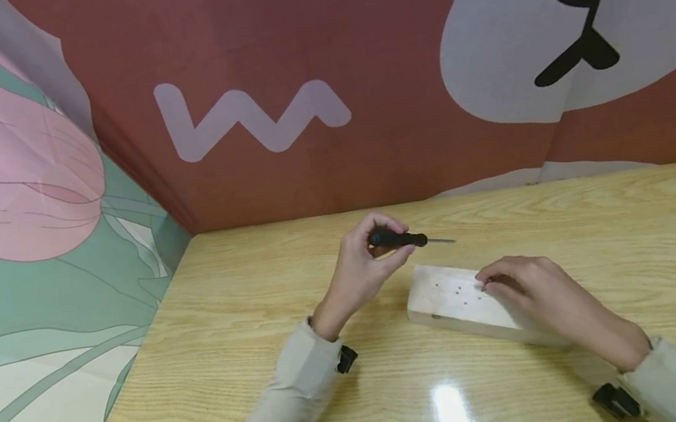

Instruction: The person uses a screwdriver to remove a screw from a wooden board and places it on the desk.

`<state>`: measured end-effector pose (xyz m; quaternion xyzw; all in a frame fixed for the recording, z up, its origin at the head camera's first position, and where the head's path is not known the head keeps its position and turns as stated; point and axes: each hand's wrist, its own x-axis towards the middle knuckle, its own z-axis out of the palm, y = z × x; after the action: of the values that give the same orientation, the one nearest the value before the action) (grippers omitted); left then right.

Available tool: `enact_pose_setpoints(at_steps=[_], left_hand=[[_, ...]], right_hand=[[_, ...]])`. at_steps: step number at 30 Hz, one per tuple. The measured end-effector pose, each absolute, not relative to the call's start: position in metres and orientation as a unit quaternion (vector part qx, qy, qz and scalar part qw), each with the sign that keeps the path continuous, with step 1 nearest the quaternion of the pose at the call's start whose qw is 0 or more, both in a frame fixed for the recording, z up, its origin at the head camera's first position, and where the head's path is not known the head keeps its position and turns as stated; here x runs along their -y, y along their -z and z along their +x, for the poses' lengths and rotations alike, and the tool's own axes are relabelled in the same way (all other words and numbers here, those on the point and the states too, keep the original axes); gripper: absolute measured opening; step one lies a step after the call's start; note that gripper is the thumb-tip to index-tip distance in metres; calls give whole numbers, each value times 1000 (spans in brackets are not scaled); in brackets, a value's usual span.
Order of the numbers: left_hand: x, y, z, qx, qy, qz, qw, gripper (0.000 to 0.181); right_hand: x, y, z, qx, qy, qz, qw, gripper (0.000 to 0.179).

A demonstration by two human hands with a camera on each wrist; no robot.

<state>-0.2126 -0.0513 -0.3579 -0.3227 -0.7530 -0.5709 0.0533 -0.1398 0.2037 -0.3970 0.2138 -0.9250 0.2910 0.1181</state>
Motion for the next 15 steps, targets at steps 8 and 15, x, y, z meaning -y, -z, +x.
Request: enact_pose_setpoints(at_steps=[8, 15], left_hand=[[56, 360, -214, 760, 565, -316, 56, 23], [62, 363, -217, 762, 564, -312, 56, 21]], right_hand=[[-209, 397, -141, 918, -294, 215, 156, 18], [-216, 394, -142, 923, -307, 192, 132, 12]])
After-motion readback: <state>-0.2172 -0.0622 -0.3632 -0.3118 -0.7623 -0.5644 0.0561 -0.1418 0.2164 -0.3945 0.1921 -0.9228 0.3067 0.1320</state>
